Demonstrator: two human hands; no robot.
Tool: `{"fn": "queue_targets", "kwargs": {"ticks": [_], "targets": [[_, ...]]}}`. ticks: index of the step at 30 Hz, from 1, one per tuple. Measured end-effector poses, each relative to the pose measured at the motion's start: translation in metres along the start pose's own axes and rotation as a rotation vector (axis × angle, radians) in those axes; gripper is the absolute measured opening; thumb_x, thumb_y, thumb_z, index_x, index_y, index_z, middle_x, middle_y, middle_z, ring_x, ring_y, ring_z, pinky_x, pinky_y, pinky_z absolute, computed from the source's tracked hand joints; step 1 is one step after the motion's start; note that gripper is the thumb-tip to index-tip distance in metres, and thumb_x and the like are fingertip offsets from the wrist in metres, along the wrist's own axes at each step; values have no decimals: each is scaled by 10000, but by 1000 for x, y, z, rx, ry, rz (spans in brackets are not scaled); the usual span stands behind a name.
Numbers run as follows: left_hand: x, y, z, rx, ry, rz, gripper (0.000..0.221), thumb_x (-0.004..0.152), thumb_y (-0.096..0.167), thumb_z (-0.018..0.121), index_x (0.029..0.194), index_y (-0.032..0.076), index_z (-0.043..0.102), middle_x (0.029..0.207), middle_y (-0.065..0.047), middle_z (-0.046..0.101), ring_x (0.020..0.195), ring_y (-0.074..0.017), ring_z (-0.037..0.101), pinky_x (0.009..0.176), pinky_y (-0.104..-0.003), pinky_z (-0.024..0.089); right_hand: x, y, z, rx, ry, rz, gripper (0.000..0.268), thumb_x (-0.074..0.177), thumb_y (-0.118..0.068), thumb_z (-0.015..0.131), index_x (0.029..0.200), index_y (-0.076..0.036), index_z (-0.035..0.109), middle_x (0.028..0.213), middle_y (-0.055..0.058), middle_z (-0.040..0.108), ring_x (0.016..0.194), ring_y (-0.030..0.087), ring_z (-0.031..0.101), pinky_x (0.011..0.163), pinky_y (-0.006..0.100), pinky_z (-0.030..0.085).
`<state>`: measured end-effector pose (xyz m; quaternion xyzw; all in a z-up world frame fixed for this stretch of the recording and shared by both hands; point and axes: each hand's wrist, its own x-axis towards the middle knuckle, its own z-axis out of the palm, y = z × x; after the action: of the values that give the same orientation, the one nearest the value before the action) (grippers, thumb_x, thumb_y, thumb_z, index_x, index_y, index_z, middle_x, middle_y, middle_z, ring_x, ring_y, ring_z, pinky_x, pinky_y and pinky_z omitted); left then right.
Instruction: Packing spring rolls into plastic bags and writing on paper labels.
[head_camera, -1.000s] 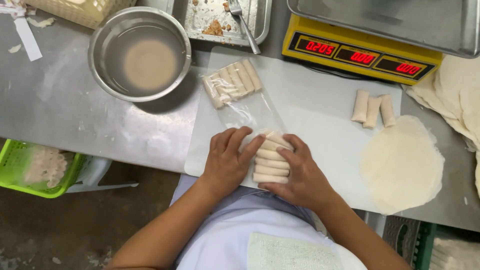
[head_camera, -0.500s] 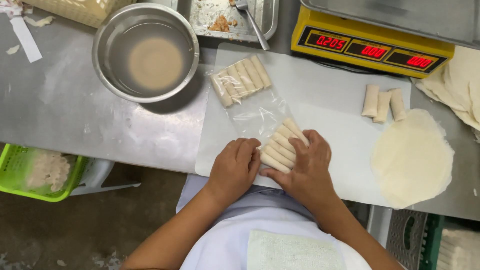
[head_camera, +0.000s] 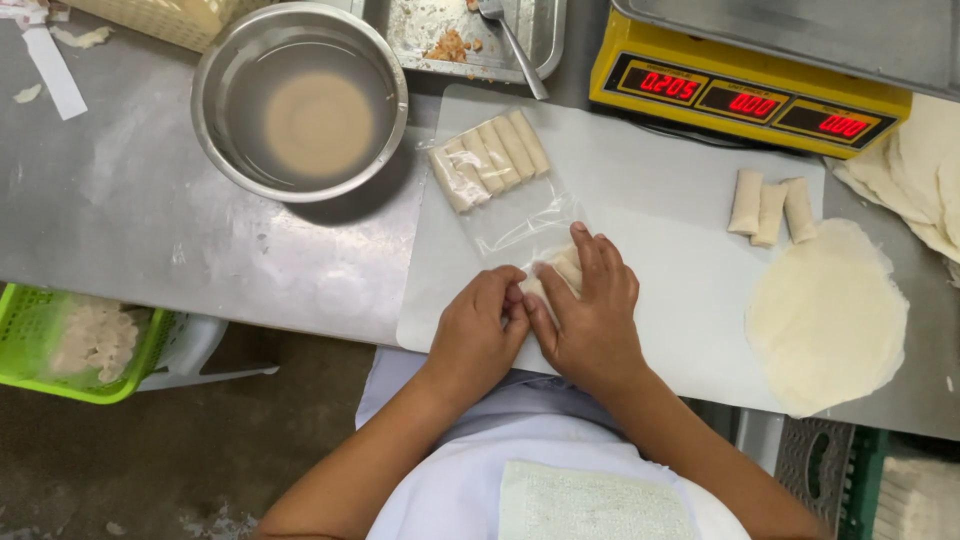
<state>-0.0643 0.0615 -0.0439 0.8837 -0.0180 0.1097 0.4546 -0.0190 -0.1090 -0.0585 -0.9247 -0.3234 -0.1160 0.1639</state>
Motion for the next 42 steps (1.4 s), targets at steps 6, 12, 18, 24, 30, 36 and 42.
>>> {"fn": "queue_targets", "kwargs": {"ticks": [6, 12, 18, 24, 30, 36, 42], "targets": [[0, 0, -3, -118, -67, -62, 310, 889, 22, 657, 1191, -2, 595, 884, -119, 665, 834, -281, 734, 730, -381, 651, 5, 1, -15, 60, -317, 96, 662, 1066, -559, 319, 1615, -190, 324, 1681, 254, 41, 1486, 551, 81, 1090, 712, 167], [-3, -5, 4, 125, 31, 188, 222, 902, -5, 628, 1123, 10, 621, 821, -66, 624, 757, -229, 711, 663, -309, 642, -10, 10, -34, 175, -195, 32, 719, 891, -403, 744, 1405, -63, 373, 1519, 271, 209, 1406, 512, 269, 1116, 559, 339], [-2, -8, 0, 206, -17, 244, 251, 858, 23, 654, 1106, 49, 631, 779, -49, 610, 729, -235, 694, 637, -330, 629, -14, 26, -13, 221, 106, 21, 605, 843, -400, 843, 1127, 5, 496, 1123, 183, 482, 1081, 376, 596, 955, 426, 542], [9, 14, -56, 261, -356, 81, 279, 902, 91, 615, 1164, 31, 689, 1010, -175, 673, 991, -362, 691, 838, -433, 590, -14, 45, -42, 305, -145, 241, 205, 1004, -154, 621, 1181, -52, 616, 1106, 108, 586, 1001, 256, 686, 860, 338, 609], [14, 16, -46, 447, -274, 249, 383, 919, 368, 708, 1116, 41, 725, 1059, -183, 693, 1136, -407, 644, 886, -490, 552, 3, 43, -38, 148, -187, 192, 230, 1002, -194, 638, 1172, -67, 727, 1070, 145, 652, 986, 287, 693, 852, 373, 594], [14, 1, 26, 467, 75, 527, 474, 874, 500, 709, 1144, 113, 669, 1213, -120, 627, 1237, -359, 549, 1052, -539, 428, 3, 45, -26, 221, -80, 163, 134, 990, -171, 646, 1001, -79, 742, 961, 92, 651, 893, 260, 686, 775, 349, 582], [34, -11, 45, 494, 274, 544, 123, 979, 283, 671, 1036, 174, 662, 1118, -47, 625, 1169, -286, 568, 1010, -488, 438, -3, 47, -16, 263, 17, 52, 123, 955, -147, 611, 874, -100, 691, 925, 68, 632, 830, 259, 654, 746, 369, 524]]}}
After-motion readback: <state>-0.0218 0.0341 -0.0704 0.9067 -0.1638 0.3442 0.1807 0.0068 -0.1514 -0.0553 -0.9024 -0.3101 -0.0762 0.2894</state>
